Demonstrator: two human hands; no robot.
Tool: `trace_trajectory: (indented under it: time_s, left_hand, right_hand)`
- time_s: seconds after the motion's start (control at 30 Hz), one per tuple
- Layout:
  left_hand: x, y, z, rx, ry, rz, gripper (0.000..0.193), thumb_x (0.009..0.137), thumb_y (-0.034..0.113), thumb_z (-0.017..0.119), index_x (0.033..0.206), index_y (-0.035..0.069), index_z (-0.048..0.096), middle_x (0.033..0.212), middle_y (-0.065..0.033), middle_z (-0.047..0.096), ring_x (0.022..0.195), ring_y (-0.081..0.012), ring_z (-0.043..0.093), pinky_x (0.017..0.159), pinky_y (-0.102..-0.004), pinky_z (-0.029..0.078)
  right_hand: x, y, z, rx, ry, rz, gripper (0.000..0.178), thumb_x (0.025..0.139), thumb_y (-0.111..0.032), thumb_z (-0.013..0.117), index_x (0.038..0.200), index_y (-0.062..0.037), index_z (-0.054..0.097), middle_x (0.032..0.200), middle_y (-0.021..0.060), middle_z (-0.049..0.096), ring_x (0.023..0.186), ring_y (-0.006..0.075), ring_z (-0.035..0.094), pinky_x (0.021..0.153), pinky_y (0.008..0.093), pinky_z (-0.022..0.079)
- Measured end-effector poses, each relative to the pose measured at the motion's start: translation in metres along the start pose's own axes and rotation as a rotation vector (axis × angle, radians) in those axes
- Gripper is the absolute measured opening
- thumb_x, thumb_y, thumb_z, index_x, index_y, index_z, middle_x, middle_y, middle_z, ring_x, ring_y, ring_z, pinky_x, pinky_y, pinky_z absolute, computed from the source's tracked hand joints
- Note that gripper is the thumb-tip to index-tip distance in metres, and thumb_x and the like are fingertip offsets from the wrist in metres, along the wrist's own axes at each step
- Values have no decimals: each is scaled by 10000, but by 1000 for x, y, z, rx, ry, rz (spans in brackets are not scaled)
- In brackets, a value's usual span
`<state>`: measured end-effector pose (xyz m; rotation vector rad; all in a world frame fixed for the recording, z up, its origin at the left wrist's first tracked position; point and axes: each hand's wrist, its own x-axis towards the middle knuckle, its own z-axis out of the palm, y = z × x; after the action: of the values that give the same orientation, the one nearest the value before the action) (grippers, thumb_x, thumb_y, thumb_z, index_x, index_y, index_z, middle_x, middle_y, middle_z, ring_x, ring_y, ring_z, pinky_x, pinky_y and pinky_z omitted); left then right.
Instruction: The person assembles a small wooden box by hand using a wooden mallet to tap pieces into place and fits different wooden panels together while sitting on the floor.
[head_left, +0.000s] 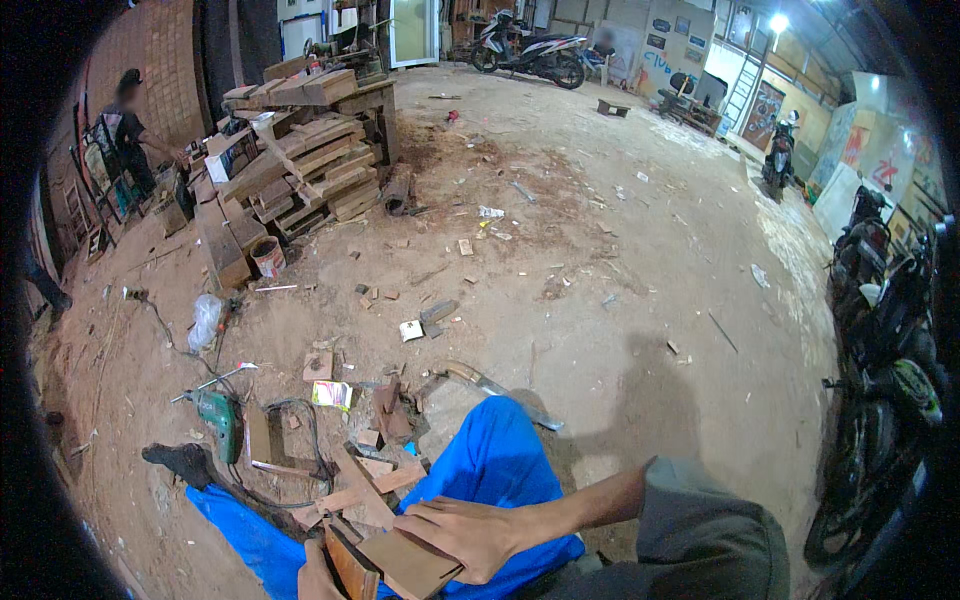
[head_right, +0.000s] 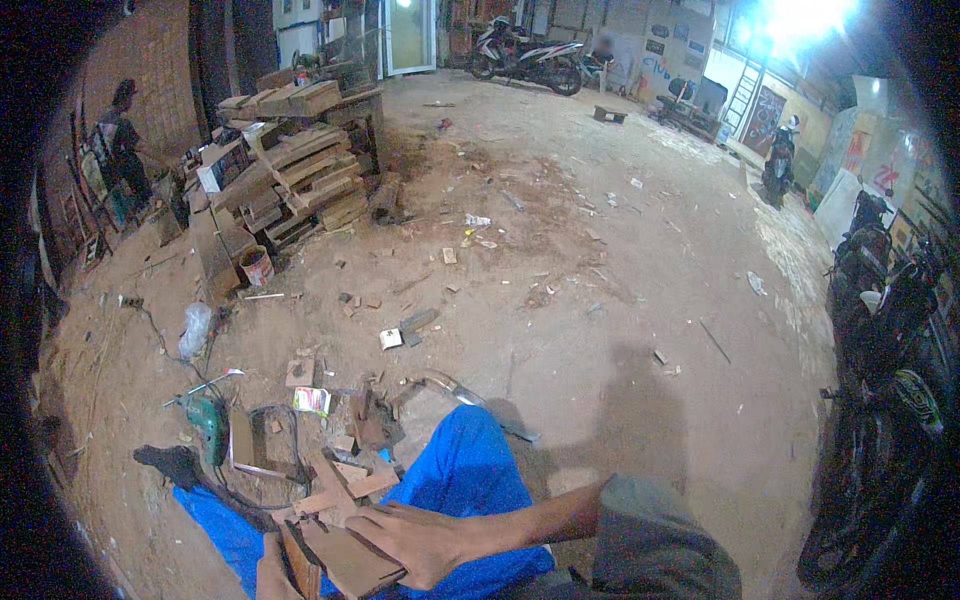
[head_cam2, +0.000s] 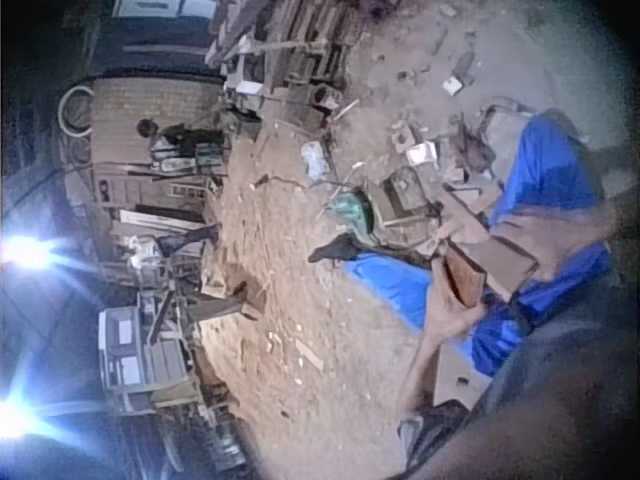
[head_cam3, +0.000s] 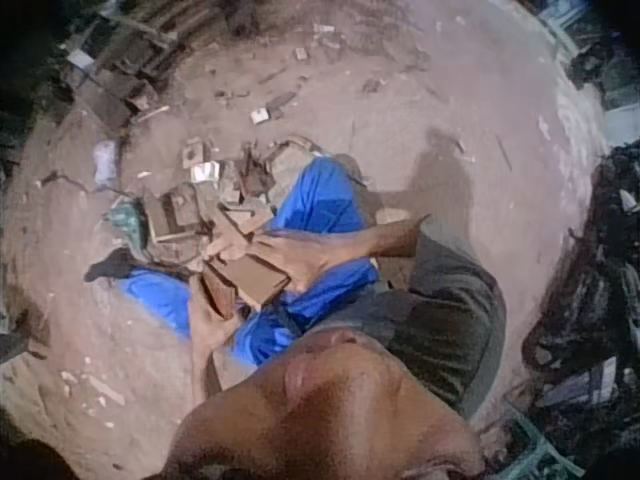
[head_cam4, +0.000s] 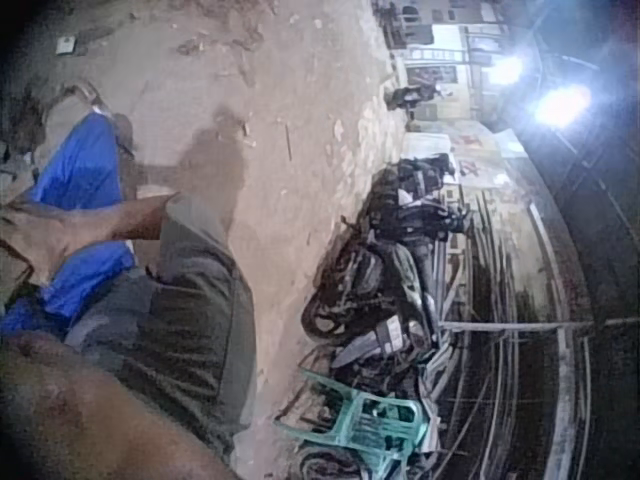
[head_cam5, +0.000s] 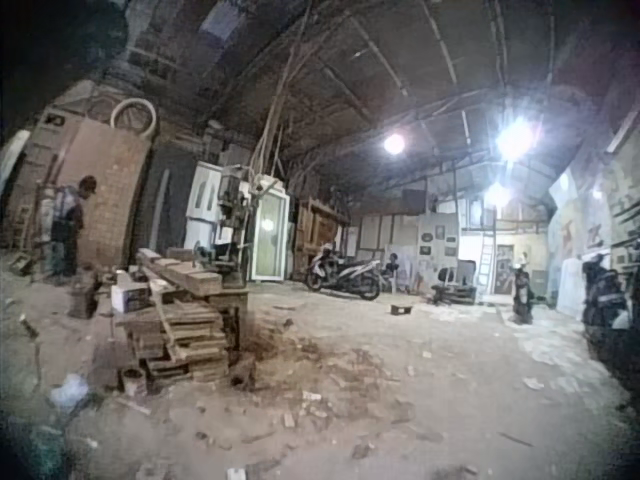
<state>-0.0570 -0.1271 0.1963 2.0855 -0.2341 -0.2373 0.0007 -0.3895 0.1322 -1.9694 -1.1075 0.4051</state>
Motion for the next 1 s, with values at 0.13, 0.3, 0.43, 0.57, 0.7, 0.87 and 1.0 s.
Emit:
trace_trajectory:
  time_s: [0.13, 0.3, 0.43, 0.57, 0.7, 0.87, 1.0]
  left_hand:
    - [6, 7, 3, 2, -46, -92, 760, 712, 309, 803, 1285, -18, 427, 1024, -223, 666, 917, -334, 687, 795, -429, 544]
    - [6, 12, 10, 297, -2, -159, 826, 726, 326, 808, 1302, -68, 366, 915, -262, 673, 861, -465, 677, 722, -485, 547]
    - [1, 4, 8, 398, -90, -112, 936, 688, 312, 838, 1355, -90, 319, 1015, -294, 639, 926, -496, 641, 774, -510, 533]
    - [-4, 0, 3, 442, -156, 83, 1108, 602, 315, 901, 1424, -97, 282, 1265, -337, 490, 1169, -540, 499, 974, -541, 442]
    - [1, 0, 3, 449, -145, 367, 1096, 573, 398, 915, 1388, -74, 353, 1157, -291, 528, 1059, -490, 529, 916, -523, 445]
    - [10, -4, 7, 334, -104, 730, 1016, 578, 641, 850, 1276, -4, 489, 992, -242, 552, 835, -423, 516, 721, -484, 424]
    - [4, -15, 6, 263, -72, 630, 1052, 540, 674, 872, 1259, -2, 507, 995, -233, 560, 836, -438, 539, 728, -505, 444]
  right_hand:
    - [0, 9, 2, -126, 96, -4, 984, 574, -183, 795, 1404, 74, 332, 1327, 270, 460, 1214, 443, 507, 1069, 487, 406]
    - [5, 19, -12, -216, 57, -23, 931, 611, -171, 764, 1400, 78, 336, 1309, 271, 476, 1199, 446, 518, 1056, 491, 413]
    - [-9, 23, -11, 91, -209, -13, 791, 646, -139, 738, 1330, 66, 399, 1231, 264, 516, 1109, 440, 558, 958, 503, 449]
    - [-2, 23, -18, 274, -585, 0, 659, 637, -110, 693, 1240, 38, 473, 1100, 233, 544, 1065, 431, 525, 901, 477, 448]
    - [9, 18, -32, 367, -832, -21, 501, 615, -91, 671, 1091, 22, 564, 938, 194, 607, 855, 300, 576, 759, 420, 466]
    - [-2, 34, 7, 1105, -999, 133, 475, 633, -103, 689, 1079, 32, 594, 901, 188, 639, 805, 266, 595, 731, 401, 477]
    - [-5, 35, 13, 1172, -811, 108, 474, 666, -138, 728, 1095, 21, 607, 902, 195, 643, 831, 294, 615, 745, 405, 493]
